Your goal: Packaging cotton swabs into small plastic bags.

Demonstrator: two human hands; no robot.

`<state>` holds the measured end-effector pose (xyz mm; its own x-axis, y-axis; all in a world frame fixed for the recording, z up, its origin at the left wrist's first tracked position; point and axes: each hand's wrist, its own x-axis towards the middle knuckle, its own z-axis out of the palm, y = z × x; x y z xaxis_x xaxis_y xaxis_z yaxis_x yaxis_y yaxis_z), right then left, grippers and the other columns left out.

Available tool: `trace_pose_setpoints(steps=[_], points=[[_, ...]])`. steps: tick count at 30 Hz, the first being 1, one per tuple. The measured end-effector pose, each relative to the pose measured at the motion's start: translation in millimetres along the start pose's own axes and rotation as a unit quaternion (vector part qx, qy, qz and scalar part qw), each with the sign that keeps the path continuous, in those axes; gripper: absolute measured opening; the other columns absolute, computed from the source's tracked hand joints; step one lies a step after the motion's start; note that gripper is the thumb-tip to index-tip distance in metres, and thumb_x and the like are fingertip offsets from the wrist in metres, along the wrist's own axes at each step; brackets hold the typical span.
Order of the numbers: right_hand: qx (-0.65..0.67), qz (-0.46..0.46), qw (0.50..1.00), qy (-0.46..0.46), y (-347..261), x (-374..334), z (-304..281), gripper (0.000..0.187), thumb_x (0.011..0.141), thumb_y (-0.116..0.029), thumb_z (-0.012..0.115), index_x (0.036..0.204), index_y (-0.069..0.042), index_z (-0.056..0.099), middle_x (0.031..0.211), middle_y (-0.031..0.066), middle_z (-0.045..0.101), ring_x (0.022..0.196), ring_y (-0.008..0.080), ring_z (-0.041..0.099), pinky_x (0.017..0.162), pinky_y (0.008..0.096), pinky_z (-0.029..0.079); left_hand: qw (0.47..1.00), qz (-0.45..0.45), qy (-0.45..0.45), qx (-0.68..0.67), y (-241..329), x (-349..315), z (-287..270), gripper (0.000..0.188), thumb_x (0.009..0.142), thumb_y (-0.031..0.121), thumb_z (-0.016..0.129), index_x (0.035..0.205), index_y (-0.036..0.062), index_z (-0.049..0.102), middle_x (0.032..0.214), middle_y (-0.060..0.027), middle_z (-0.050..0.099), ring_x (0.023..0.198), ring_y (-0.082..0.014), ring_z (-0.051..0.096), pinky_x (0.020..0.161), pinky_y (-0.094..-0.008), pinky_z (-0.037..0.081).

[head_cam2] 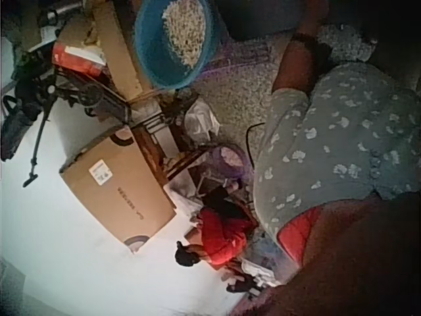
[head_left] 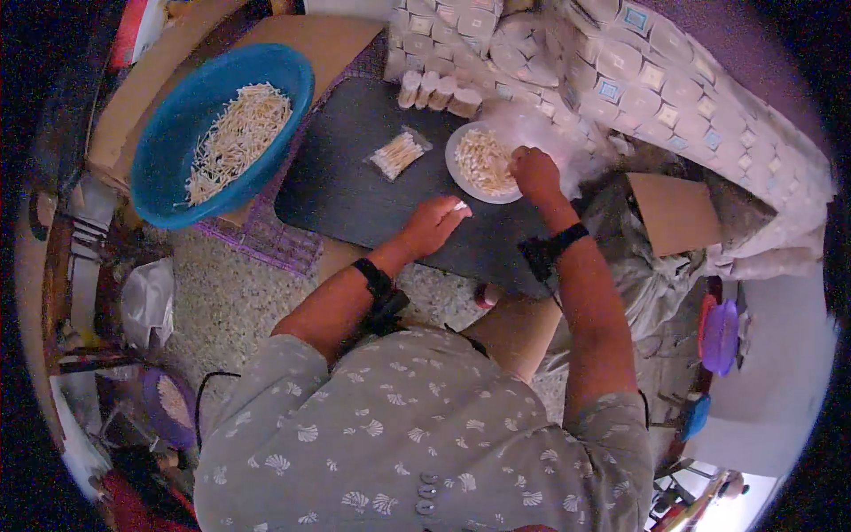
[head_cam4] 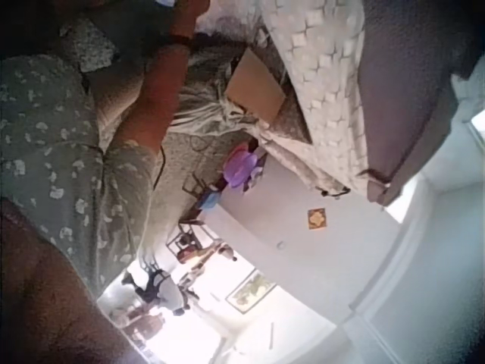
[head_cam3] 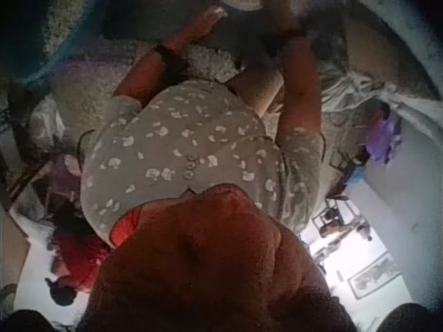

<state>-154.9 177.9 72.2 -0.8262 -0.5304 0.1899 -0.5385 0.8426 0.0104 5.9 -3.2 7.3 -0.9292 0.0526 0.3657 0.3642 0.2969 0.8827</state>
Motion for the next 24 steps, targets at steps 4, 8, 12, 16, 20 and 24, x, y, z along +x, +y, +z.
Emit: trace_pose_setpoints(steps=[4, 8, 12, 16, 20, 24], points=[[-0.004, 0.004, 1.0, -0.005, 2, 4, 6, 0.019, 0.08, -0.025, 0.054, 0.089, -0.008, 0.058, 0.084, 0.0185, 0.061, 0.081, 0.0364, 0.061, 0.07, 0.0462, 0.05, 1.0, 0.003, 0.005, -0.003, 0, -2, 0, 0.023, 0.092, 0.02, 0.05, 0.091, -0.0001, 0.061, 0.084, -0.0179, 0.063, 0.08, -0.0327, 0.061, 0.07, -0.0384, 0.045], [0.0, 0.004, 1.0, 0.009, -6, -2, 2, 0.02, 0.081, -0.025, 0.054, 0.09, -0.008, 0.058, 0.083, 0.0182, 0.062, 0.08, 0.0369, 0.062, 0.07, 0.0461, 0.05, 1.0, -0.013, -0.006, -0.007, 2, -4, -2, 0.023, 0.092, 0.02, 0.049, 0.092, 0.0006, 0.061, 0.084, -0.0178, 0.062, 0.08, -0.0332, 0.061, 0.07, -0.0385, 0.046], [-0.009, -0.012, 0.999, -0.038, -6, -2, -1, 0.025, 0.078, -0.024, 0.061, 0.096, -0.006, 0.058, 0.088, 0.0176, 0.062, 0.085, 0.0363, 0.062, 0.072, 0.0464, 0.052, 1.0, -0.014, -0.011, 0.008, -5, -3, 1, 0.025, 0.093, 0.022, 0.046, 0.095, 0.0032, 0.062, 0.087, -0.0151, 0.063, 0.081, -0.0306, 0.061, 0.072, -0.0373, 0.046], [0.027, 0.02, 0.999, -0.006, -7, -7, -3, 0.022, 0.078, -0.023, 0.057, 0.092, -0.007, 0.06, 0.086, 0.0185, 0.062, 0.082, 0.0375, 0.061, 0.071, 0.0464, 0.05, 0.999, 0.01, 0.001, 0.035, -8, -1, 4, 0.028, 0.095, 0.025, 0.044, 0.098, 0.005, 0.063, 0.087, -0.0121, 0.063, 0.081, -0.0265, 0.062, 0.074, -0.035, 0.047], [0.039, -0.003, 0.999, 0.029, -9, -21, -12, 0.021, 0.076, -0.022, 0.059, 0.09, -0.007, 0.062, 0.084, 0.0195, 0.063, 0.082, 0.0377, 0.061, 0.072, 0.0464, 0.05, 0.996, -0.082, -0.016, 0.024, -6, -3, 2, 0.025, 0.092, 0.022, 0.048, 0.095, 0.0013, 0.062, 0.086, -0.0185, 0.062, 0.082, -0.0332, 0.061, 0.071, -0.0386, 0.046], [0.035, -0.008, 0.999, -0.005, 1, -30, -15, 0.018, 0.074, -0.02, 0.059, 0.086, -0.006, 0.063, 0.082, 0.0204, 0.062, 0.079, 0.0378, 0.06, 0.072, 0.047, 0.05, 0.999, -0.034, -0.009, -0.018, -8, -3, 4, 0.026, 0.092, 0.022, 0.048, 0.097, 0.0002, 0.062, 0.087, -0.0187, 0.063, 0.082, -0.0323, 0.062, 0.071, -0.0373, 0.047]])
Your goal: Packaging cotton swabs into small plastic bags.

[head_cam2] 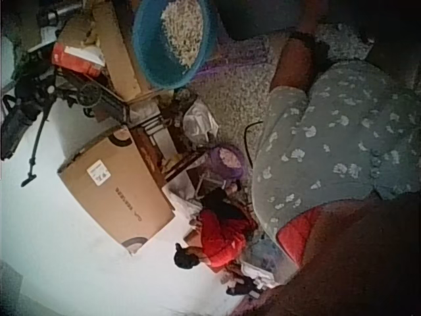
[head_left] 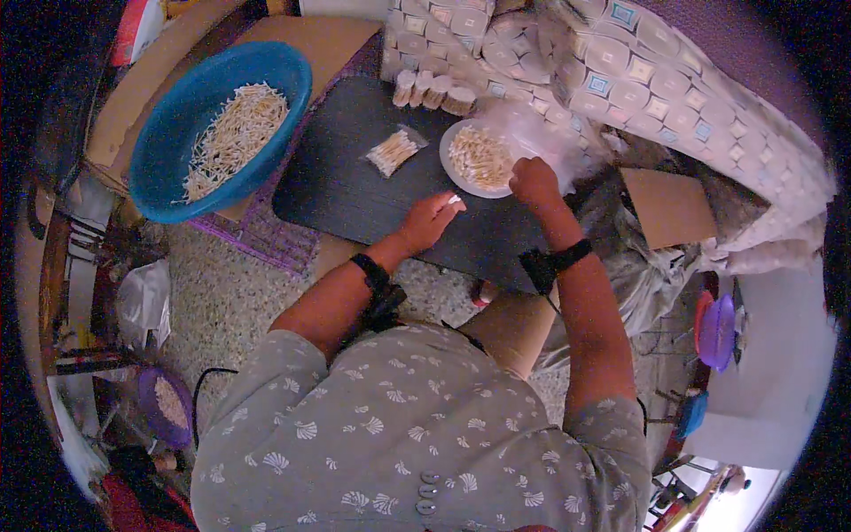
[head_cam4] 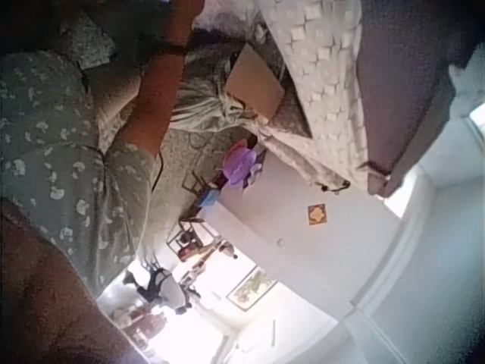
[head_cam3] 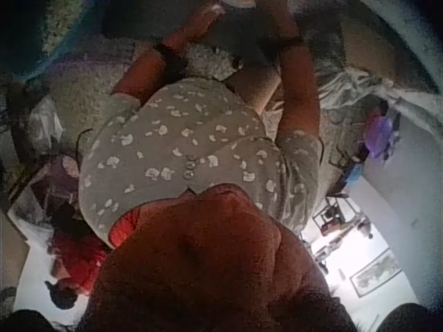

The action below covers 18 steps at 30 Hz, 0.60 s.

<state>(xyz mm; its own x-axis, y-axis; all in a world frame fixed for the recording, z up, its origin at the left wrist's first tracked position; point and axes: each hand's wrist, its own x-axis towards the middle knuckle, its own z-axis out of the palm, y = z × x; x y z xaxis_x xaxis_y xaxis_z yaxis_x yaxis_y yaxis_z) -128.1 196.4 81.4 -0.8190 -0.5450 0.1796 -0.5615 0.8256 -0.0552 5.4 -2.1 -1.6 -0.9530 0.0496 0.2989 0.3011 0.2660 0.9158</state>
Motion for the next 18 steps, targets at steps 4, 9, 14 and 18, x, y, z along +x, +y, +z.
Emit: trace_pose_setpoints(steps=[4, 9, 14, 18], points=[[-0.008, 0.014, 1.0, 0.002, 6, -10, -1, 0.016, 0.076, -0.018, 0.057, 0.085, -0.006, 0.063, 0.082, 0.0202, 0.062, 0.075, 0.0378, 0.059, 0.07, 0.0467, 0.049, 0.999, 0.03, 0.021, 0.0, -3, 0, 0, 0.026, 0.093, 0.022, 0.048, 0.096, -0.0003, 0.062, 0.085, -0.0168, 0.063, 0.077, -0.0269, 0.061, 0.069, -0.0357, 0.046], [0.046, 0.041, 0.997, 0.046, 5, -30, -2, 0.014, 0.077, -0.019, 0.058, 0.085, -0.007, 0.061, 0.079, 0.0181, 0.06, 0.073, 0.0362, 0.059, 0.068, 0.0452, 0.049, 0.999, -0.038, -0.013, -0.006, 2, -1, -3, 0.028, 0.095, 0.027, 0.046, 0.098, 0.0038, 0.062, 0.084, -0.0093, 0.061, 0.079, -0.0205, 0.058, 0.073, -0.033, 0.045], [0.17, 0.024, 0.98, 0.097, -5, -54, 8, 0.015, 0.081, -0.018, 0.059, 0.084, -0.004, 0.055, 0.082, 0.0192, 0.057, 0.076, 0.0392, 0.057, 0.068, 0.0468, 0.049, 0.996, -0.067, -0.026, 0.046, -6, 0, -6, 0.028, 0.095, 0.028, 0.046, 0.099, 0.0045, 0.061, 0.083, -0.0093, 0.062, 0.079, -0.0203, 0.058, 0.073, -0.0325, 0.045], [0.29, 0.053, 0.951, 0.09, -22, -71, 26, 0.015, 0.081, -0.017, 0.062, 0.085, -0.005, 0.055, 0.084, 0.0155, 0.059, 0.076, 0.0347, 0.059, 0.068, 0.0428, 0.048, 0.999, -0.04, -0.007, 0.02, 4, -1, -3, 0.027, 0.096, 0.025, 0.046, 0.099, 0.0037, 0.061, 0.087, -0.0097, 0.064, 0.081, -0.0208, 0.06, 0.075, -0.0326, 0.046]])
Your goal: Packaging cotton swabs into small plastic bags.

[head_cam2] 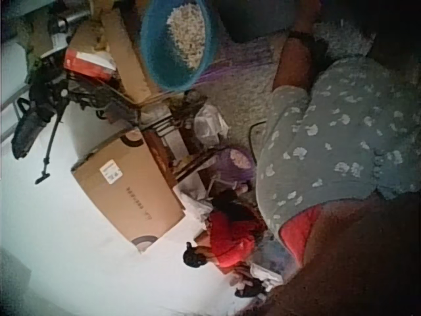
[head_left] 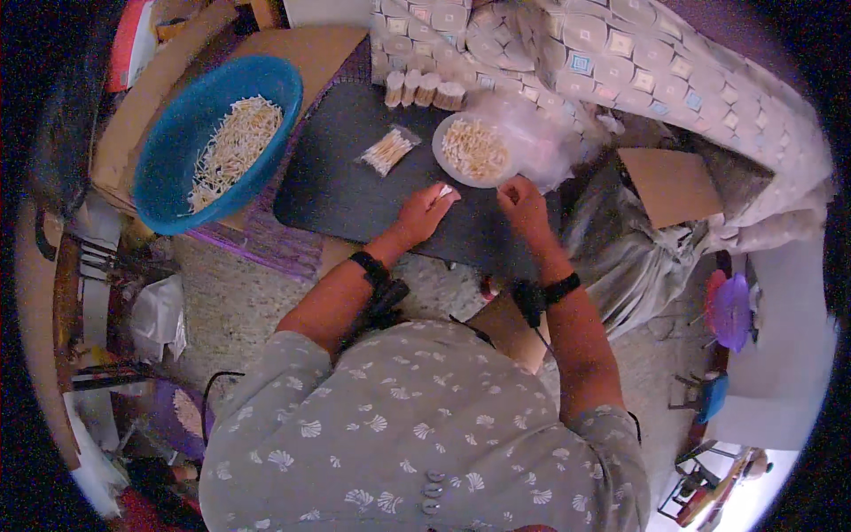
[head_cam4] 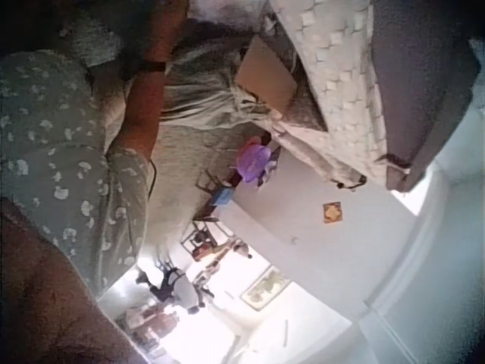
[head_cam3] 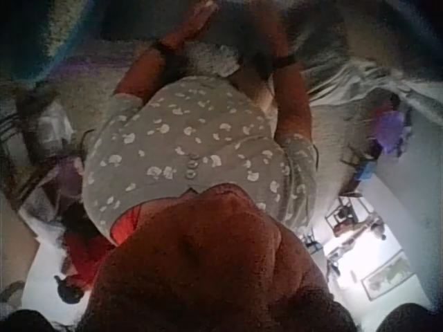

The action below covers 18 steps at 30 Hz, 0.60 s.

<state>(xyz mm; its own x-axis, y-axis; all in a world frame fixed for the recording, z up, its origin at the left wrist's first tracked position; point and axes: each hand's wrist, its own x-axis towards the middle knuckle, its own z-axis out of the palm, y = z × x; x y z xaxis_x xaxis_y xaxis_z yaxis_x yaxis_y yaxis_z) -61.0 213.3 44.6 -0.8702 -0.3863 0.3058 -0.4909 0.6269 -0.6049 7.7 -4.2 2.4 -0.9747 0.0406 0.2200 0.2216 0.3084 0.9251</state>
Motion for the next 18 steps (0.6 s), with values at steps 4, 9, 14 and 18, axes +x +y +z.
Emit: trace_pose_setpoints(steps=[4, 9, 14, 18], points=[[0.103, 0.012, 0.995, -0.01, -14, -23, 17, 0.011, 0.081, -0.013, 0.062, 0.087, -0.005, 0.055, 0.084, 0.0129, 0.06, 0.079, 0.0313, 0.06, 0.07, 0.0392, 0.048, 0.998, 0.039, 0.043, -0.014, 6, -2, 1, 0.026, 0.094, 0.025, 0.049, 0.096, 0.0012, 0.06, 0.081, -0.0113, 0.064, 0.074, -0.019, 0.06, 0.07, -0.0312, 0.046], [0.113, 0.003, 0.994, -0.002, -17, -32, 35, 0.012, 0.08, -0.01, 0.063, 0.089, -0.006, 0.057, 0.083, 0.0122, 0.06, 0.08, 0.0308, 0.06, 0.071, 0.0383, 0.048, 0.999, 0.045, 0.021, -0.011, 17, -1, -2, 0.026, 0.096, 0.024, 0.046, 0.097, 0.0018, 0.06, 0.085, -0.01, 0.064, 0.079, -0.0191, 0.06, 0.072, -0.0321, 0.046], [0.121, 0.001, 0.992, -0.016, -18, -35, 39, 0.013, 0.079, -0.01, 0.064, 0.09, -0.006, 0.058, 0.085, 0.0122, 0.061, 0.082, 0.0306, 0.06, 0.074, 0.0384, 0.048, 1.0, -0.006, 0.015, -0.016, 15, 1, -1, 0.025, 0.095, 0.022, 0.047, 0.091, -0.0001, 0.058, 0.078, -0.0096, 0.061, 0.071, -0.0144, 0.054, 0.066, -0.031, 0.043], [0.117, 0.012, 0.993, -0.022, -22, -35, 41, 0.011, 0.079, -0.009, 0.063, 0.089, -0.006, 0.059, 0.087, 0.0127, 0.061, 0.083, 0.0308, 0.06, 0.075, 0.0387, 0.048, 0.999, 0.017, 0.031, -0.014, 0, 3, 0, 0.025, 0.094, 0.023, 0.05, 0.086, 0.0, 0.055, 0.073, -0.0109, 0.058, 0.066, -0.015, 0.052, 0.061, -0.0335, 0.042]])
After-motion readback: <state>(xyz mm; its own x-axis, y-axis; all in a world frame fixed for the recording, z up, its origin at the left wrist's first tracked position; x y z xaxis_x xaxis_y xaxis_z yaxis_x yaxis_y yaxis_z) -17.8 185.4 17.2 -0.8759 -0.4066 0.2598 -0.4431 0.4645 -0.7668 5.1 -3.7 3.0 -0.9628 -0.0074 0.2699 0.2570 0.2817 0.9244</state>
